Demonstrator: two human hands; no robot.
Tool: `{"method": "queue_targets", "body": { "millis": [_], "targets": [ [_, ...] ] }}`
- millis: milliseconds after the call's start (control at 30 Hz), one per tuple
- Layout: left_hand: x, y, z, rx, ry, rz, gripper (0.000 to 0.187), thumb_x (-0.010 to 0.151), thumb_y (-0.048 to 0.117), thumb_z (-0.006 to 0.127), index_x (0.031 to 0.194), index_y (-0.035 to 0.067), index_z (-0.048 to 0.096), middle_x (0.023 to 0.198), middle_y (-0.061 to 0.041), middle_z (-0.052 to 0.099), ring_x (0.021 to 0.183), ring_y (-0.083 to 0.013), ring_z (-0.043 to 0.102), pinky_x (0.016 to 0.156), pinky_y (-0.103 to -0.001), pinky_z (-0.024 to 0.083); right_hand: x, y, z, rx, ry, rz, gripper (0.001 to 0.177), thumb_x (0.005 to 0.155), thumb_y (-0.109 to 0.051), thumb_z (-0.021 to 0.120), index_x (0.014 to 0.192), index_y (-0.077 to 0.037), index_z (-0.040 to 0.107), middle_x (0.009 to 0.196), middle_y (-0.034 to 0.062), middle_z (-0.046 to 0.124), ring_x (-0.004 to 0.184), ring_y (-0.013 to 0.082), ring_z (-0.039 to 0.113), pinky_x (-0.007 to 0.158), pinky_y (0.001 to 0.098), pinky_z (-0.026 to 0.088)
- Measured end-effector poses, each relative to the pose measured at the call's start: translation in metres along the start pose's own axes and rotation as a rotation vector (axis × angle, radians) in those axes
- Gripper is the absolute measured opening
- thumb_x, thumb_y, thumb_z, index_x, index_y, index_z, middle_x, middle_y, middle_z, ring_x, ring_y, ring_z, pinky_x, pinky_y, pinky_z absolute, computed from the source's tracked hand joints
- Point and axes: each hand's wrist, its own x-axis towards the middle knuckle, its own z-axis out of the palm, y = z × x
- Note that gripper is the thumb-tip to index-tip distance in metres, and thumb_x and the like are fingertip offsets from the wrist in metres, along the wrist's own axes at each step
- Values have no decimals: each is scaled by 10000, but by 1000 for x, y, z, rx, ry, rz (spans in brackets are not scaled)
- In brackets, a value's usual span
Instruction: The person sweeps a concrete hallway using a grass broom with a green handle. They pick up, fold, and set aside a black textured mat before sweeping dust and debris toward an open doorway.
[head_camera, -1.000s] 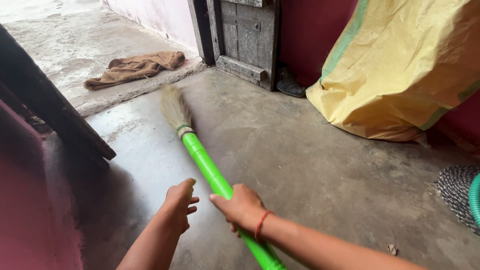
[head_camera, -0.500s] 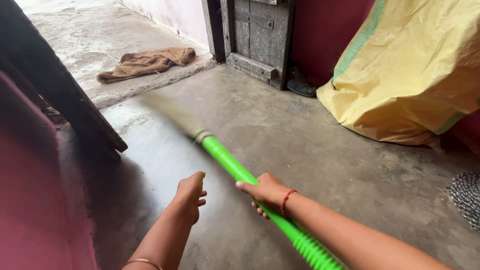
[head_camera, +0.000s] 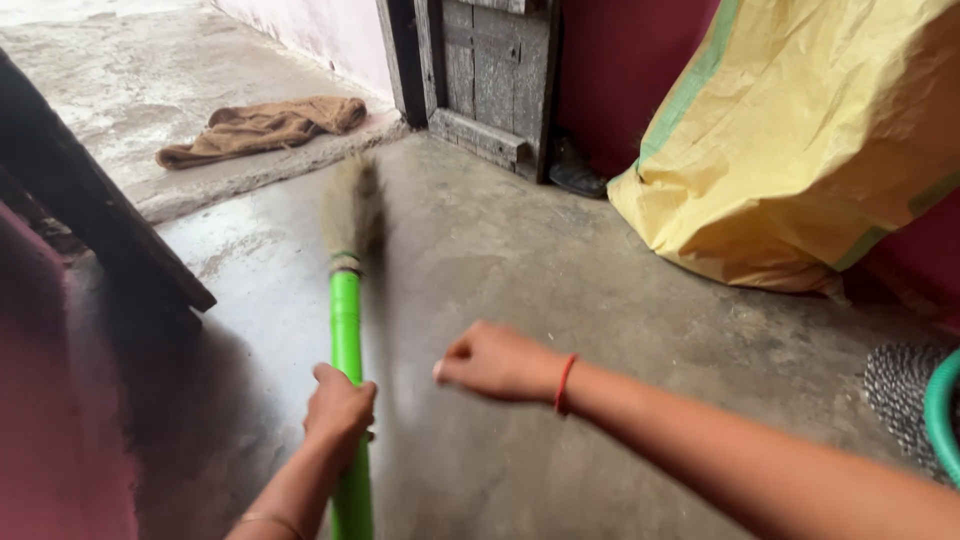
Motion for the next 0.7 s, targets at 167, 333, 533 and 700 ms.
{"method": "queue_targets", "body": {
  "millis": [167,333,533,700],
  "targets": [
    [16,10,-32,228,7,-4,484,936,140,642,1336,14,401,1011,-212,754,756,-322,783,636,-407,632,-14,-9,-20,7,-8,80,342,869,-357,671,1019,-91,825,958,78,791,872,177,710,806,346,559],
    [17,8,-27,560,26,215,358,913,74,565,1265,103,504,991,-161,752,737,-273,775,665,-415,570,-25,-22,-23,64,-111,199,364,887,-367,684,1066,-69,792,863,75,723,745,167,642,692,329,550],
    [-41,14,-54,499,-296,184,767,834,37,694,1499,241,372,943,-185,741,680,-279,733,582,-435,620,-22,-19,-39,170,-153,118,350,890,-383,693,1036,-79,786,814,38,686,709,121,629,646,323,554],
    [-61,15,-65,102,-311,268,822,767,70,773,1490,227,413,850,-206,698,578,-290,668,514,-469,573,-33,-25,-54,373,-160,245,318,889,-388,691,1044,-125,783,859,-31,677,769,102,643,700,305,566]
  ]
}}
